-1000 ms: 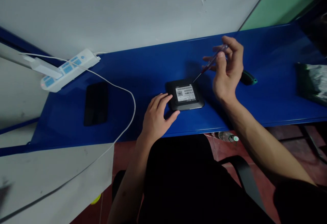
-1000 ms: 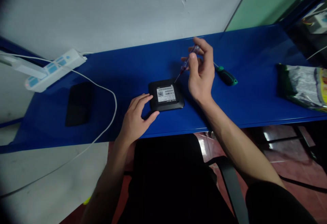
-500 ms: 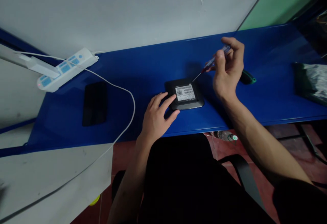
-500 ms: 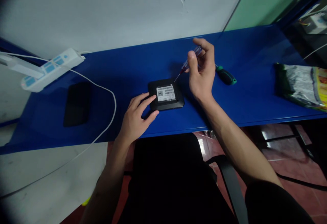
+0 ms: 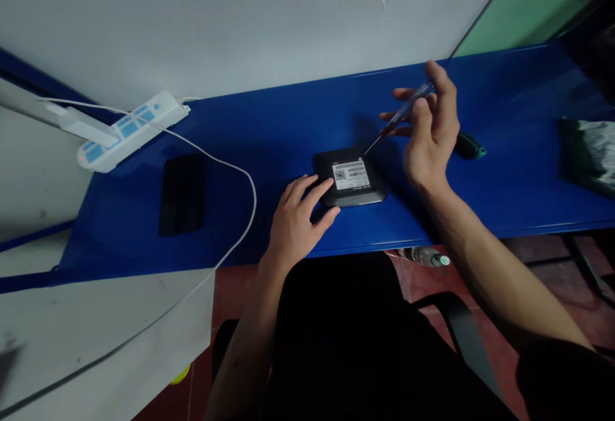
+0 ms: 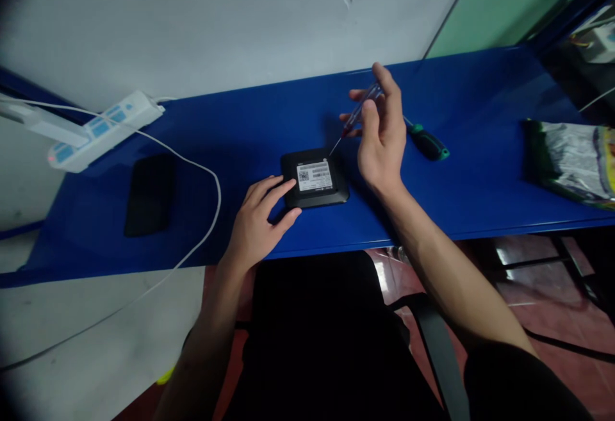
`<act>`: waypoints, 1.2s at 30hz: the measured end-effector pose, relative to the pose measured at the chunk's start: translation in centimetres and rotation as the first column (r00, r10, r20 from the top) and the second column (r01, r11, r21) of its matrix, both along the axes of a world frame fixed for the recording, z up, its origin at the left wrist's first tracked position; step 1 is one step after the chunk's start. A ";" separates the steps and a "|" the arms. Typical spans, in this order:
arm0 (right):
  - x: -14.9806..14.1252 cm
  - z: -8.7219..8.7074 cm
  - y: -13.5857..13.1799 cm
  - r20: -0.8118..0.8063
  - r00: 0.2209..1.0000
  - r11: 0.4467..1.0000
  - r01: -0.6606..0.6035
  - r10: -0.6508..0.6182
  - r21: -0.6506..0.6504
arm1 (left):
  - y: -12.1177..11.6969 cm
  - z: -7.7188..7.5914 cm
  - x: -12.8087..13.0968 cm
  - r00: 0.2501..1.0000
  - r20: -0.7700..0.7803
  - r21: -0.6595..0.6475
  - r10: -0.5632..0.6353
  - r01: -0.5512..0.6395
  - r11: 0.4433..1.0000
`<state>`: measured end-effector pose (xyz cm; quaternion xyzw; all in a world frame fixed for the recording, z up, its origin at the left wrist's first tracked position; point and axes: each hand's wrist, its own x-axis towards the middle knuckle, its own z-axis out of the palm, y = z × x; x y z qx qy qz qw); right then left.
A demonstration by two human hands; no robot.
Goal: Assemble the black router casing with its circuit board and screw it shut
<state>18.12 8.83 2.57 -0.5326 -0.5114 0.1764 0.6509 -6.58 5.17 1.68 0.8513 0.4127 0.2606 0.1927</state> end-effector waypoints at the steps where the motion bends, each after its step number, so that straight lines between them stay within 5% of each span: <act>1: 0.1 0.0 0.0 -0.009 1.000 1.000 -0.008 0.008 -0.006 | 0.0 0.0 0.0 1.000 0.001 0.002 0.003 -0.003 1.000; 11: 0.3 -0.5 0.8 0.083 0.989 0.985 0.108 -0.120 0.137 | 0.0 0.0 0.0 1.000 0.008 0.006 -0.003 0.003 1.000; 20: -0.1 0.0 0.3 -0.030 0.999 0.989 -0.032 0.037 0.142 | 0.0 0.0 0.0 1.000 0.004 0.002 -0.001 0.001 1.000; 24: -0.1 -0.4 0.4 -0.001 1.000 0.996 0.012 -0.012 0.086 | 0.0 0.0 0.0 1.000 0.009 0.012 -0.003 0.002 1.000; 30: 0.9 -1.1 0.9 0.131 0.986 0.982 0.079 -0.102 0.171 | 0.0 0.0 0.0 1.000 -0.003 0.009 0.006 -0.006 1.000; 36: 0.3 -0.5 0.4 0.040 0.999 0.994 -0.029 0.025 0.103 | 0.0 -0.2 -0.1 1.000 -0.008 0.011 0.001 0.000 1.000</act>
